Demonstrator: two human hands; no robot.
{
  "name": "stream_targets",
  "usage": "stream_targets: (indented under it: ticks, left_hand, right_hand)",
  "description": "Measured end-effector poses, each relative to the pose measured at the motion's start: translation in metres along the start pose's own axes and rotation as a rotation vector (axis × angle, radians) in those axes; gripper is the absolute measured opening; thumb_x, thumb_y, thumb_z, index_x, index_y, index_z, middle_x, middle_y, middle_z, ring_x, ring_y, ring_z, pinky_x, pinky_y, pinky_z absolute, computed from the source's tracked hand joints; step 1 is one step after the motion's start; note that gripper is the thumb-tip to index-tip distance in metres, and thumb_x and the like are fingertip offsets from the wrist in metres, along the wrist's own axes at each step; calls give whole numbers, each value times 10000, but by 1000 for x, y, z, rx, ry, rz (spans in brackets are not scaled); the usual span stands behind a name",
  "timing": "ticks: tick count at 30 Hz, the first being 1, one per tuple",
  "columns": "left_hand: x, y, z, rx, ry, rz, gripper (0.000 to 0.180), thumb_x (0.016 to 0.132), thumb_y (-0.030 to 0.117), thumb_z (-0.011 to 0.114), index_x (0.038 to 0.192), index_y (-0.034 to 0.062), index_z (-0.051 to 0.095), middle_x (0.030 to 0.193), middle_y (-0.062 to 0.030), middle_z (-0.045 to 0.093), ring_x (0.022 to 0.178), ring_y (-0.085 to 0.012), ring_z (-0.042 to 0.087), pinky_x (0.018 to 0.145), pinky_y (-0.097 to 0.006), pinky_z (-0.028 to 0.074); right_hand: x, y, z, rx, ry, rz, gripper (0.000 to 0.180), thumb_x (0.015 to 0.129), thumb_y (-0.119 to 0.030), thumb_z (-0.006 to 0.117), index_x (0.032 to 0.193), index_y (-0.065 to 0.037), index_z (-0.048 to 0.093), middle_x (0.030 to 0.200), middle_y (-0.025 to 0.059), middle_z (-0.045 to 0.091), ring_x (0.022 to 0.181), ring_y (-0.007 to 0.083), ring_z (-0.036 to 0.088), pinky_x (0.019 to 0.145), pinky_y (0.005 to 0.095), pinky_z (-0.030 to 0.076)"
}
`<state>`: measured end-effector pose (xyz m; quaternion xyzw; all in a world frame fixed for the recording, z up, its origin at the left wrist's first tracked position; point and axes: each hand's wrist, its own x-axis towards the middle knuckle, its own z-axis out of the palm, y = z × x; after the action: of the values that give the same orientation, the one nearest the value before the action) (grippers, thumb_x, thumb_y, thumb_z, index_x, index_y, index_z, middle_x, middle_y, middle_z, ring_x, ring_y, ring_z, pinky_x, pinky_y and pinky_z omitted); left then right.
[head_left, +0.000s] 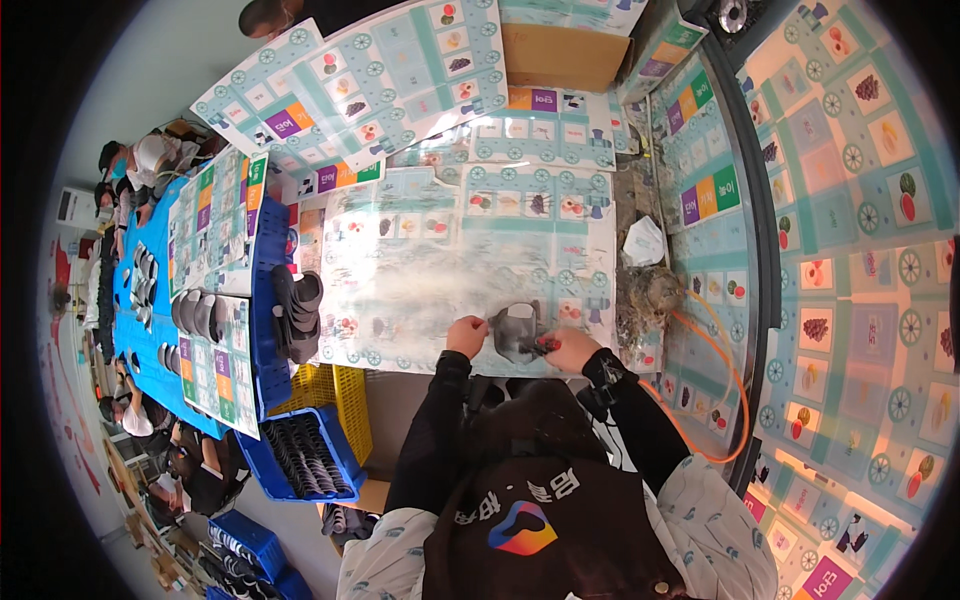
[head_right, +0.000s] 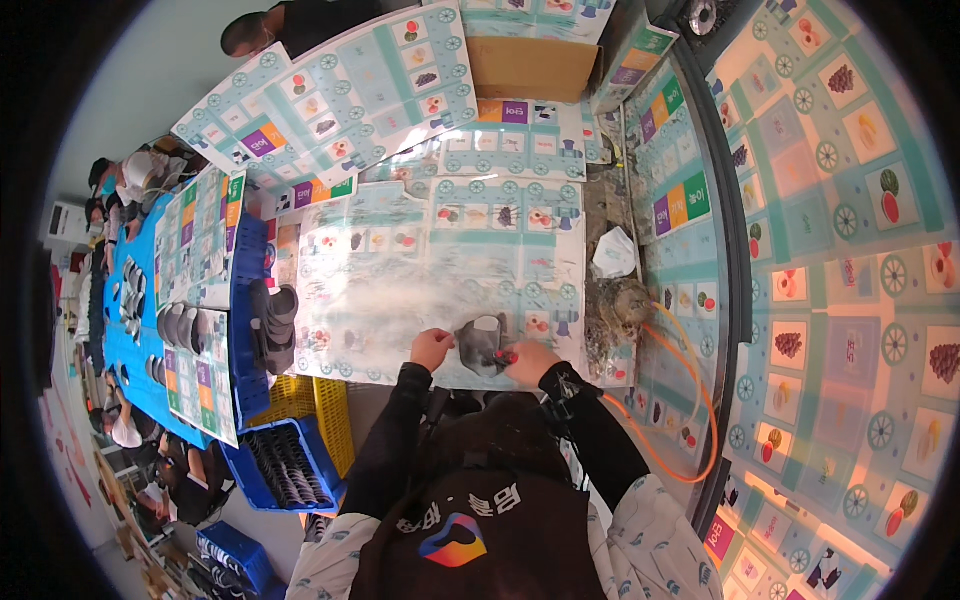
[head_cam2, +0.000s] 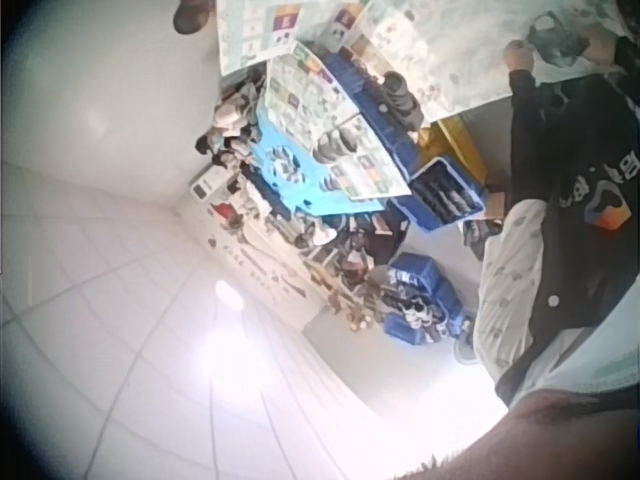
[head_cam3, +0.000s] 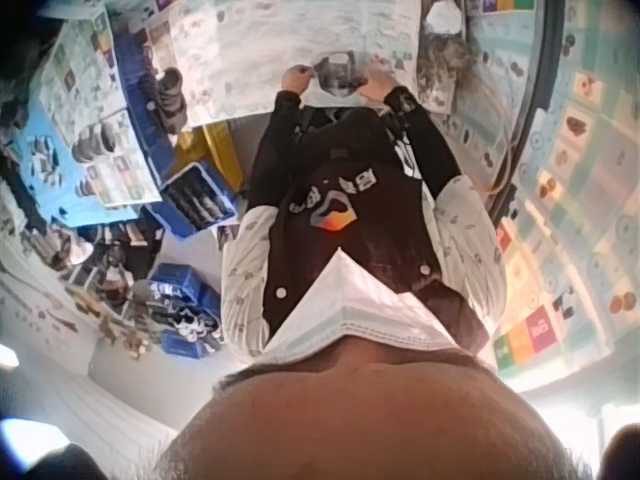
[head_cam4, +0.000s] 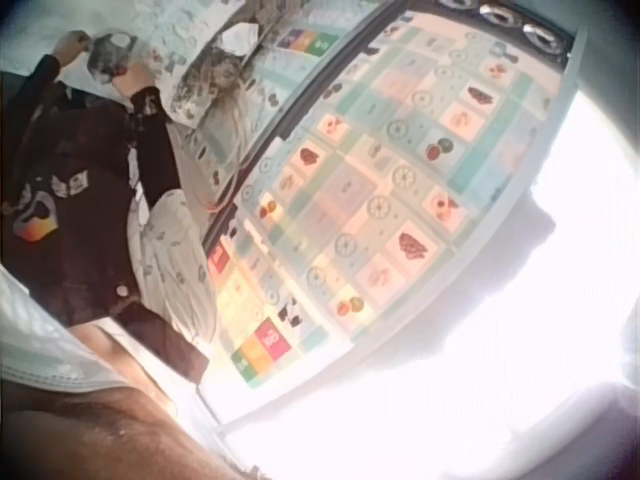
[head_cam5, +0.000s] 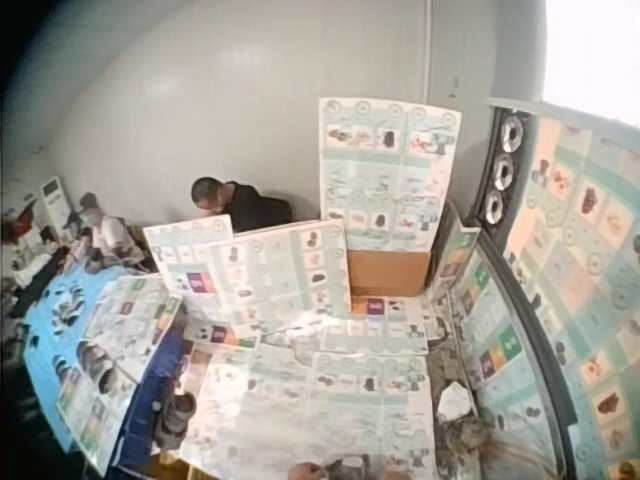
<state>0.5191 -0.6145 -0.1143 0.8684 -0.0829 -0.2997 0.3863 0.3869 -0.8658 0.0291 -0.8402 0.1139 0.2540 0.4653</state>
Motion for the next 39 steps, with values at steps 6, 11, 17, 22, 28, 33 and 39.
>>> stream_targets:
  ticks: [6, 11, 17, 22, 28, 33, 39]
  left_hand:
    - [6, 8, 24, 372, -31, 65, 279, 847, 409, 689, 884, 148, 779, 995, -115, 739, 974, -337, 685, 846, -491, 540]
    - [-11, 62, 11, 304, -105, -67, 337, 775, 306, 715, 918, 3, 748, 989, -246, 731, 976, -418, 701, 876, -509, 570]
    - [-58, 69, -74, 263, 202, 23, 260, 714, 292, 699, 831, 60, 691, 932, -221, 704, 920, -426, 662, 814, -535, 527]
    - [-99, 3, -254, 313, 436, 206, 323, 750, 358, 691, 725, 40, 635, 759, -232, 657, 741, -453, 634, 655, -542, 503]
    - [-137, -46, -462, 673, 610, -181, 333, 799, 309, 661, 946, 12, 685, 976, -247, 713, 972, -427, 683, 852, -519, 541]
    - [-141, -90, -559, 691, 646, -192, 341, 771, 283, 692, 970, 6, 692, 991, -252, 710, 997, -439, 671, 862, -526, 535]
    - [-104, -151, -642, 638, 619, -140, 304, 756, 244, 706, 956, 16, 689, 996, -236, 710, 1004, -429, 665, 871, -531, 530]
  right_hand:
    - [-20, 53, 8, -16, 286, 41, 490, 878, -184, 636, 1347, -52, 578, 1029, 226, 699, 916, 392, 671, 789, 468, 518]
    - [-17, 113, 29, -213, 542, 267, 490, 783, -66, 704, 1202, 76, 493, 1204, 308, 568, 1198, 480, 520, 985, 532, 437]
    - [-16, 136, 43, -425, 354, 590, 786, 826, -134, 769, 1421, 91, 307, 1440, 293, 404, 1352, 442, 419, 1133, 477, 391]
    - [-18, 119, 44, -409, 396, 608, 768, 812, -171, 780, 1382, 82, 333, 1415, 278, 414, 1363, 425, 401, 1173, 466, 333]
    - [-23, 105, 41, -614, 526, 539, 592, 721, -217, 826, 1153, 44, 517, 1230, 230, 519, 1254, 400, 467, 1125, 448, 360]
    - [-19, 75, 33, -534, 613, 413, 389, 785, -110, 736, 1115, 5, 566, 1189, 215, 547, 1216, 390, 487, 1087, 498, 376]
    - [-10, 5, 49, -430, 784, 392, 273, 816, -60, 704, 1072, -24, 615, 1104, 191, 582, 1160, 376, 528, 1008, 498, 422]
